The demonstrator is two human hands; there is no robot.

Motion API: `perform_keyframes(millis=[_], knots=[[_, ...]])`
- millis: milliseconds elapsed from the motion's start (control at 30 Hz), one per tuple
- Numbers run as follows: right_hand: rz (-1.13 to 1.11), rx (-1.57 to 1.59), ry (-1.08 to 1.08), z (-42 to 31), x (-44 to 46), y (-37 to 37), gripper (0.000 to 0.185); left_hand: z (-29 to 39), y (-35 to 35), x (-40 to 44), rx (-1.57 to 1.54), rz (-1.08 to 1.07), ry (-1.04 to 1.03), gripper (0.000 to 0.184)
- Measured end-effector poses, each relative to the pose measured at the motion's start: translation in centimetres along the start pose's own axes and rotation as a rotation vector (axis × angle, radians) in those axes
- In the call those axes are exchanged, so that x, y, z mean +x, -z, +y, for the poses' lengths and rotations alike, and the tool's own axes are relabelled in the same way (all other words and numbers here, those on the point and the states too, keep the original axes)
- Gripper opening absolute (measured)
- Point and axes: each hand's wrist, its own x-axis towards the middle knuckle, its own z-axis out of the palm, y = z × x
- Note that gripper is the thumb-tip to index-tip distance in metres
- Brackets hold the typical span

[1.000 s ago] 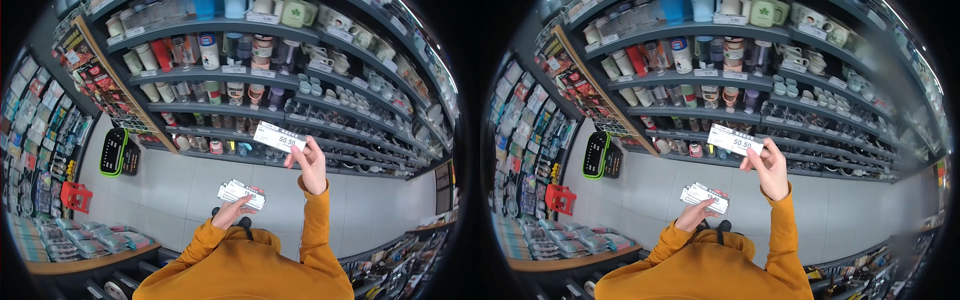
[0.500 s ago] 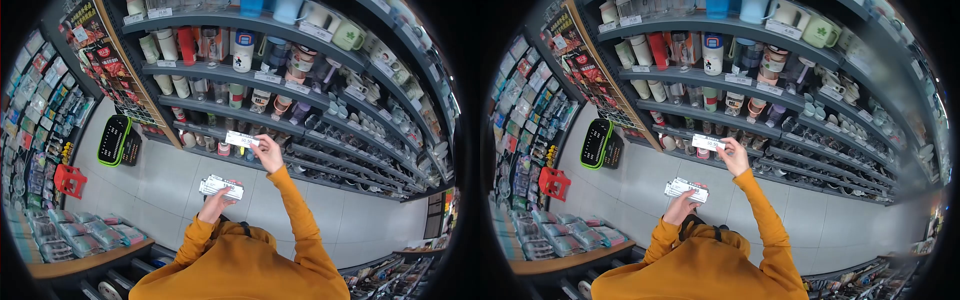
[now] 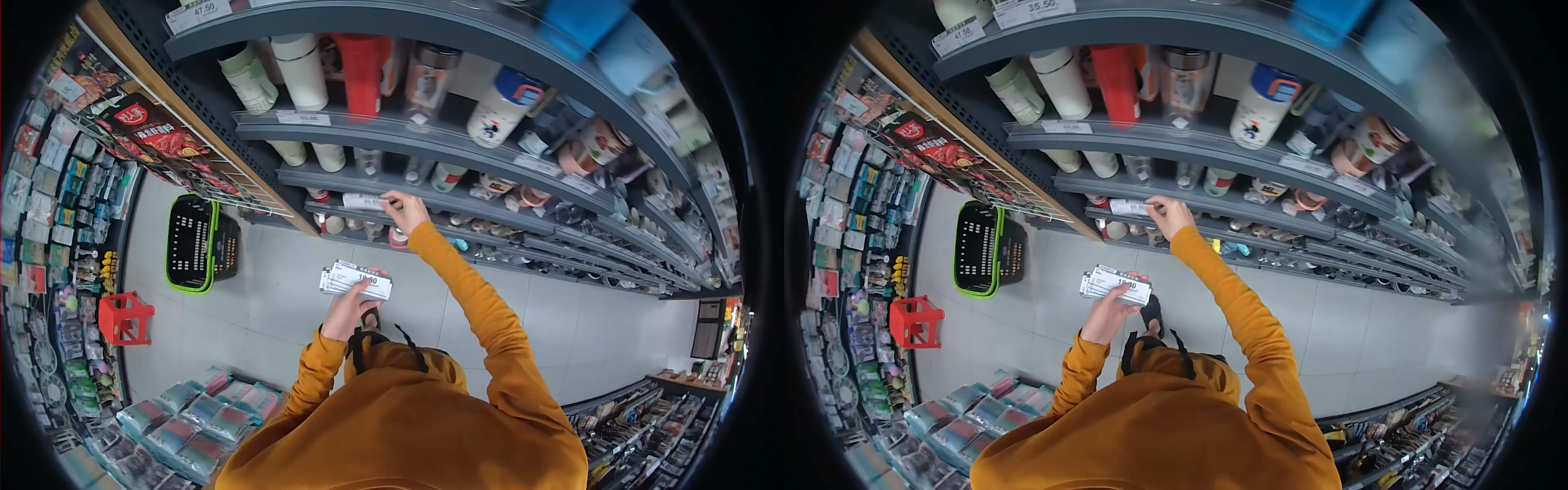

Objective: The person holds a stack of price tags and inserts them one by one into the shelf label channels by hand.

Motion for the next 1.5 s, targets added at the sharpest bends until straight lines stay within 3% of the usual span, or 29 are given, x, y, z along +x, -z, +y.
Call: perform_keyframes(millis=[200, 500, 600, 800, 1033, 1167, 1267, 1300, 1433, 1500], knots=[[-0.024, -0.139, -0.11, -1.2, 7.4, -4.5, 0.016, 4.4, 2.0, 2.4, 0.022, -0.017, 0.063, 0.036], [-0.113, -0.411, -0.032, 1.4, 12.1, -10.5, 0.015, 8.1, 4.2, 4.7, -0.007, -0.004, 0.054, 0.035], [-0.16, -0.311, -0.105, 1.7, 12.3, -10.7, 0.017, 8.7, 4.8, 5.6, 0.007, 0.008, 0.062, 0.035], [0.018, -0.595, 0.272, 2.6, 11.9, -11.1, 0.023, 10.0, 4.4, 6.7, 0.016, -0.022, 0.059, 0.034], [-0.139, -0.577, 0.327, 3.4, 11.9, -11.7, 0.025, 10.7, 3.9, 7.1, 0.016, -0.036, 0.048, 0.035], [0.042, -0.316, 0.193, -1.9, 8.5, -9.5, 0.026, 11.2, 2.7, 6.8, 0.013, -0.116, -0.012, 0.038], [0.032, 0.075, -0.066, -2.1, 3.4, -7.8, 0.021, 11.7, 1.2, 6.5, 0.063, -0.171, -0.022, 0.039], [0.062, 0.306, -0.01, -1.6, 1.1, -6.8, 0.017, 11.2, 1.4, 6.7, 0.091, -0.169, -0.02, 0.036], [0.213, 0.709, -0.368, -6.5, -5.5, 1.5, 0.028, 10.6, -2.2, 5.9, 0.178, -0.14, -0.074, 0.029], [0.269, 0.79, -0.247, -9.3, -8.0, 6.3, 0.024, 10.3, -4.7, 5.4, 0.221, -0.168, -0.105, 0.024]])
